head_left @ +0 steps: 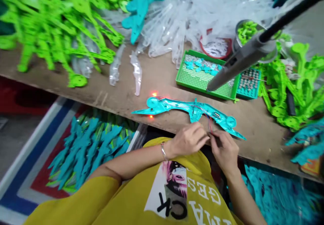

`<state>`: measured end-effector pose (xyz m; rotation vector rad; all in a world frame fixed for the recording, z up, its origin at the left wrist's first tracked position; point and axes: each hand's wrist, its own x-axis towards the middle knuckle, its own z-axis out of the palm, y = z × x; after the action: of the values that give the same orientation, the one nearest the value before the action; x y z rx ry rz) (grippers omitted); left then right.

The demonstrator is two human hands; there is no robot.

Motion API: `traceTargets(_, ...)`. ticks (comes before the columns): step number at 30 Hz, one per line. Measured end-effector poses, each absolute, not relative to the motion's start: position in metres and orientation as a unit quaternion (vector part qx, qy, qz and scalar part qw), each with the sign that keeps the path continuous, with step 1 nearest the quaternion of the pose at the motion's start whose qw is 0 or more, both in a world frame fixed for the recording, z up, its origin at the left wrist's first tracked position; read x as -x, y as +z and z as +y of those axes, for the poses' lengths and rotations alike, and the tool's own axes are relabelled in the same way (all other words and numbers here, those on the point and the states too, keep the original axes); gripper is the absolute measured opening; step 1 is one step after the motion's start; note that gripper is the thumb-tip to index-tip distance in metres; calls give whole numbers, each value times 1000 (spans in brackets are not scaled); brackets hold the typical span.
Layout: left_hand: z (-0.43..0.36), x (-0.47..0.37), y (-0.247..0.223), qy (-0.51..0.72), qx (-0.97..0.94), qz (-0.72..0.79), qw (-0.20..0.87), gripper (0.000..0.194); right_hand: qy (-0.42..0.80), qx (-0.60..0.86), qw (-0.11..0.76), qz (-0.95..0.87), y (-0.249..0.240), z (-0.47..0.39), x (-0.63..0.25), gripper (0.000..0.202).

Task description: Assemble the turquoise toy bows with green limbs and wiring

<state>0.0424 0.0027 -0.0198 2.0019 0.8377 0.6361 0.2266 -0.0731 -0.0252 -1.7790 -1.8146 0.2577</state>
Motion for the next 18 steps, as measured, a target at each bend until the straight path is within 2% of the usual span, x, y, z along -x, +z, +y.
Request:
traceTargets(3,-10,-50,-19,281,-717,347,535,18,77,673,323,-661,-22,-75,-224,10)
traceTargets(9,-9,-68,-24,281,-491,361,741,34,61,673,348,-650,-10,-77,-223,16)
traceTargets(18,-7,-90,-45,308,-329,333,828,41,82,688,385,-610,-8,-79,-226,11)
